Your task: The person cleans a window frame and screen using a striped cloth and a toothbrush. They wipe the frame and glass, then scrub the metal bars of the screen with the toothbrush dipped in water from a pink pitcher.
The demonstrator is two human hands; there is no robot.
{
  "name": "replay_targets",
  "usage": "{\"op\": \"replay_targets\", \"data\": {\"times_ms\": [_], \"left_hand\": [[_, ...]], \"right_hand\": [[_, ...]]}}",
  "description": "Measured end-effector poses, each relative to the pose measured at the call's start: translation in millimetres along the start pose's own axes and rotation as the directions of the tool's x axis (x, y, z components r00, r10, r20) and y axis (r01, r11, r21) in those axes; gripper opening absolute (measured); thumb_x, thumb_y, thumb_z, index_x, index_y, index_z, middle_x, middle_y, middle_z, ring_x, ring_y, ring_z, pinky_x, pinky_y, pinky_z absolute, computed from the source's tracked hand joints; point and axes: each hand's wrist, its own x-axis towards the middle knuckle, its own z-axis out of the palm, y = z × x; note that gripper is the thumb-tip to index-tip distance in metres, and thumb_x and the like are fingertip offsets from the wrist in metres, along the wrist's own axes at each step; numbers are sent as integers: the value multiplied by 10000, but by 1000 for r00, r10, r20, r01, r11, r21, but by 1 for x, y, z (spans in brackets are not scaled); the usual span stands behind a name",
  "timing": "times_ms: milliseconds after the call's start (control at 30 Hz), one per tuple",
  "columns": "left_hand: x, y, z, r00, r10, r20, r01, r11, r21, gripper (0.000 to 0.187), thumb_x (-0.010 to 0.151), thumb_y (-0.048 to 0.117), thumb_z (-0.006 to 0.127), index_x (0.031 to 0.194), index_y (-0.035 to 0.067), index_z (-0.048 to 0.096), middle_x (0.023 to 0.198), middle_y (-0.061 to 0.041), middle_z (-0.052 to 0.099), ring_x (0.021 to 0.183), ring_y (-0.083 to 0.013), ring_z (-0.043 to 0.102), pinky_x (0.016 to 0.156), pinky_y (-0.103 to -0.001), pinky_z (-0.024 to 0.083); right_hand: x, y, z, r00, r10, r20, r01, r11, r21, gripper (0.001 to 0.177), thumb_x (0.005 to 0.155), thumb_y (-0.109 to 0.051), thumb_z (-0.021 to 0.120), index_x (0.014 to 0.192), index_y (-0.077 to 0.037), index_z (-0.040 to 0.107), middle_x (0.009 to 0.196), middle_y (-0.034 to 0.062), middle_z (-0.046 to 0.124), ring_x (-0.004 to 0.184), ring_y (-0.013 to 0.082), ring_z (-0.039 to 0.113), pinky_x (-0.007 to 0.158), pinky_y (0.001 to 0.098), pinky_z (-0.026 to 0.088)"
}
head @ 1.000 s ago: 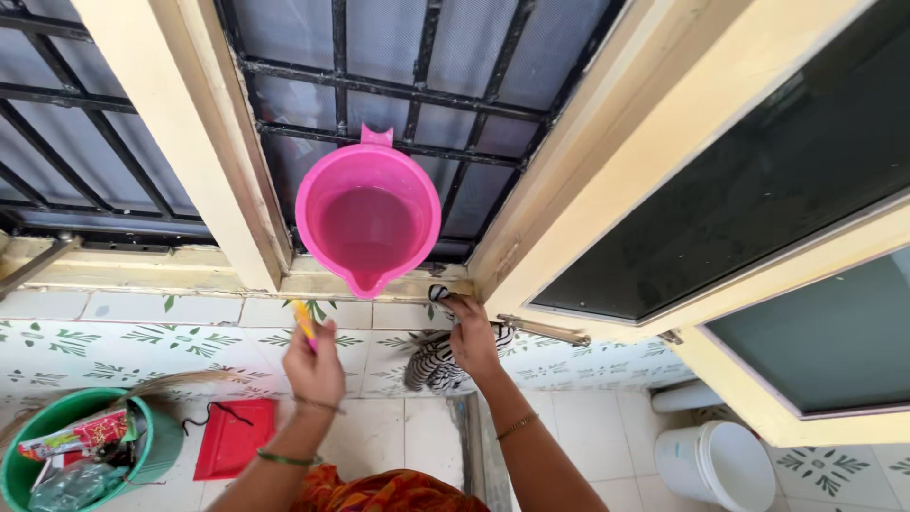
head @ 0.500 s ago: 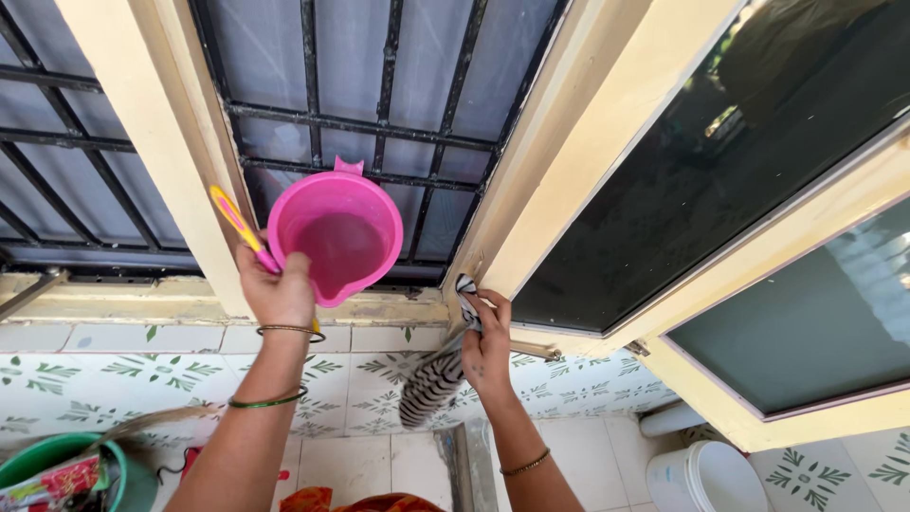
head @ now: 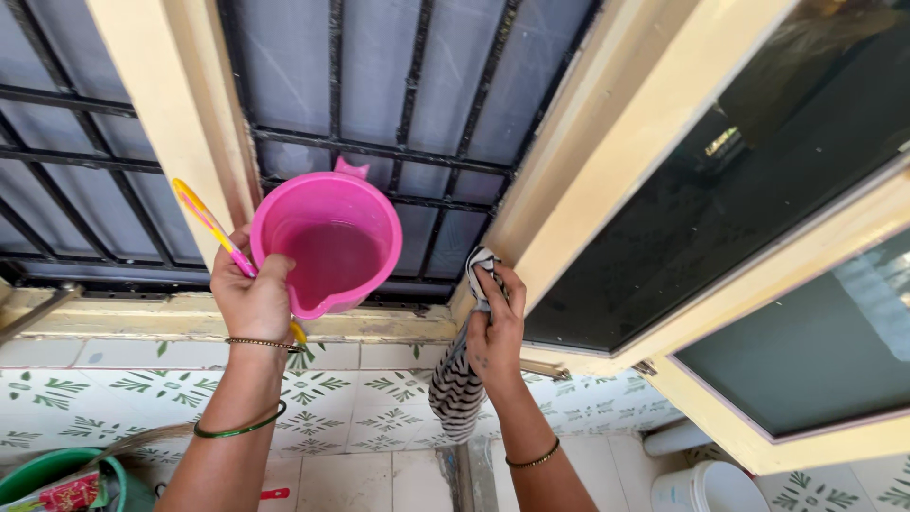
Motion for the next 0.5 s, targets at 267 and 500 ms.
{"op": "replay_targets", "data": {"times_ms": [267, 500], "left_hand": [[17, 29, -11, 995, -43, 92, 48, 997, -53, 476, 802, -141, 594, 1265, -33, 611, 976, -72, 712, 805, -118, 672, 725, -237, 566], [31, 75, -32, 965, -155, 213, 152, 988, 27, 451, 798, -130, 615, 1241, -53, 642, 989, -83, 725, 827, -125, 682, 767, -248, 557]], "right_hand": [[36, -18, 48, 984, -154, -85, 158, 986, 48, 572, 840, 96, 489, 1391, 1, 612, 1419, 180, 500, 1287, 338, 544, 1060, 361, 460], [61, -23, 77, 985, -134, -104, 139, 990, 34, 554, 874, 57, 510, 1415, -21, 598, 1417, 197, 498, 1297, 352, 533, 1107, 376, 427]]}}
